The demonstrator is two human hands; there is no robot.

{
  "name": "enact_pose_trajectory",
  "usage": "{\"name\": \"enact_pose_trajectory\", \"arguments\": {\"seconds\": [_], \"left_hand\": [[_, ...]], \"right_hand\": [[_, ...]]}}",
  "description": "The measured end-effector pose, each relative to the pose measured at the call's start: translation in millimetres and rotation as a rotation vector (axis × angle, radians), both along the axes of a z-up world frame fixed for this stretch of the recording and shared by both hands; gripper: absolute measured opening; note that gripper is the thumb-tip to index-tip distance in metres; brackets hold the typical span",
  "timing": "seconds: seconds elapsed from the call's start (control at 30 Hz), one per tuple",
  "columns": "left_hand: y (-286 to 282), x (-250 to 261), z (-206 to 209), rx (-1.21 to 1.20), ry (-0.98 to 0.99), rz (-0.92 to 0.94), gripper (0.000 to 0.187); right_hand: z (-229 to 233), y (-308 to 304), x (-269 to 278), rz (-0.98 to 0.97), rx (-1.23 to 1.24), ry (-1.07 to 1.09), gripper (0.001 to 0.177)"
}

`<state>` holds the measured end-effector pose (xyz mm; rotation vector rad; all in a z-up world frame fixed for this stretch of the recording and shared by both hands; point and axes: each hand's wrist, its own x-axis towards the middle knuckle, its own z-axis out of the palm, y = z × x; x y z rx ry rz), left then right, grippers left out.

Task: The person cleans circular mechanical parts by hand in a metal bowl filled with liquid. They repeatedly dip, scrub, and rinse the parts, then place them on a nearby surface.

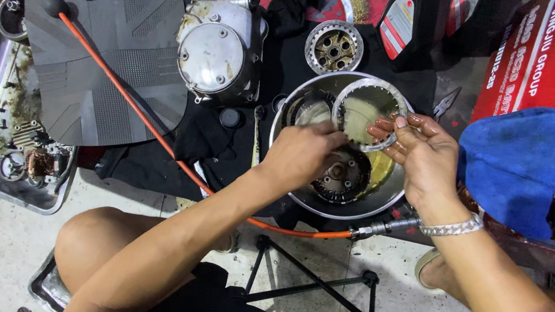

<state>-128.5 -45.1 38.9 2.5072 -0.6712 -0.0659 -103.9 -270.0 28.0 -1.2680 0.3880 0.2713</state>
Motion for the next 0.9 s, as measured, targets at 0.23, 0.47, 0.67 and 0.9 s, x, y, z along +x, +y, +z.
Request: {"name": "enact_pose_trajectory", "arguments": {"seconds": [0.23,0.47,0.67,0.9], "left_hand": [[9.4,-14.1,1.7,0.157,-0.317,-0.225,0.033],[19.5,-31.9,-10.4,0.225,-0.251,-0.397,0.024],[13.9,-39.3,-26.8,0.259,-0.158,-0.455,0.020],[-1.9,-42.8,-46.8,0.310,-0.101,-0.464,0.017]], "right_hand": [[-7.4,-11.5,-10.9,0.144,-0.053,0.115,0.017],[-29.3,-18.3,-26.9,0.320,-0.029,0.237,0.019],[-34.7,-15.6,-32.2,0.502,-0.739,0.074,0.022],[-26.0,-14.8,-29.1,0.516,-0.985,-0.118,0.020]]}}
